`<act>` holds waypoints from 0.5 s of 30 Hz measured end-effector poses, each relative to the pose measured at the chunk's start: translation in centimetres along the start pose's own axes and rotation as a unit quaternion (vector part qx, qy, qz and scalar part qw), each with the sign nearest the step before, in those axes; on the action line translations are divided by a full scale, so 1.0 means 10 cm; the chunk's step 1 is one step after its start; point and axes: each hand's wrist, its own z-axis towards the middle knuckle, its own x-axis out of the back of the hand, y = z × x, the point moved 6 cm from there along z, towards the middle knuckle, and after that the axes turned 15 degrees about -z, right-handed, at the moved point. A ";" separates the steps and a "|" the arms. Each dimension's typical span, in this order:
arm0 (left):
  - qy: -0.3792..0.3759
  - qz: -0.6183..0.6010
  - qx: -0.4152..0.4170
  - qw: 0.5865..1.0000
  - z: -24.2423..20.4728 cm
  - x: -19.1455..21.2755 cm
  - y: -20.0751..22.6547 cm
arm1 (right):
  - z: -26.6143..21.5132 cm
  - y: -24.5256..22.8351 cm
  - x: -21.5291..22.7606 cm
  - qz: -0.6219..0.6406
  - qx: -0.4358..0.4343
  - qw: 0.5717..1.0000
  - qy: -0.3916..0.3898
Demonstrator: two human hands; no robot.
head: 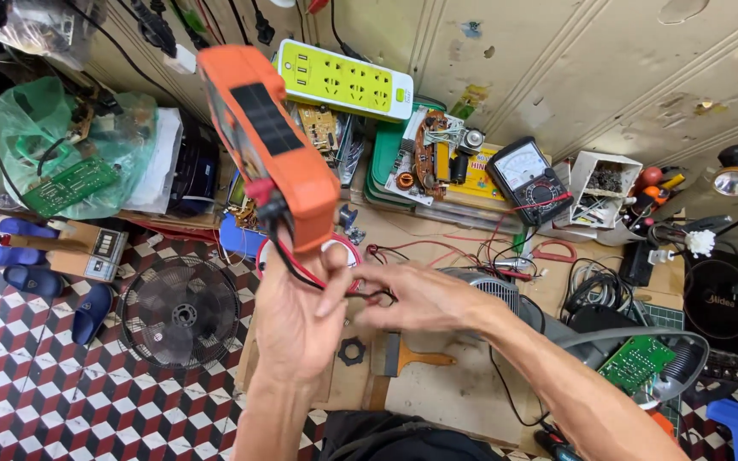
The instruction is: Repairing a humidifier by inspecting and testing the circuit board and electrical connections with a multimeter.
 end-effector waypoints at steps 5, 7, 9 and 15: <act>-0.145 -0.037 -0.014 0.989 -0.21 -0.73 0.38 | -0.16 0.67 0.74 -0.208 -0.073 0.937 0.270; -0.133 -0.029 -0.062 0.989 -0.33 -0.81 0.60 | -0.50 1.02 1.18 -0.313 -0.131 0.851 0.400; -0.154 -0.031 -0.056 0.986 -0.43 -0.77 0.77 | -0.88 1.21 1.38 -0.326 -0.166 0.832 0.416; -0.174 0.019 -0.051 0.983 -0.49 -0.55 1.19 | -1.70 1.53 1.62 -0.373 -0.281 0.770 0.434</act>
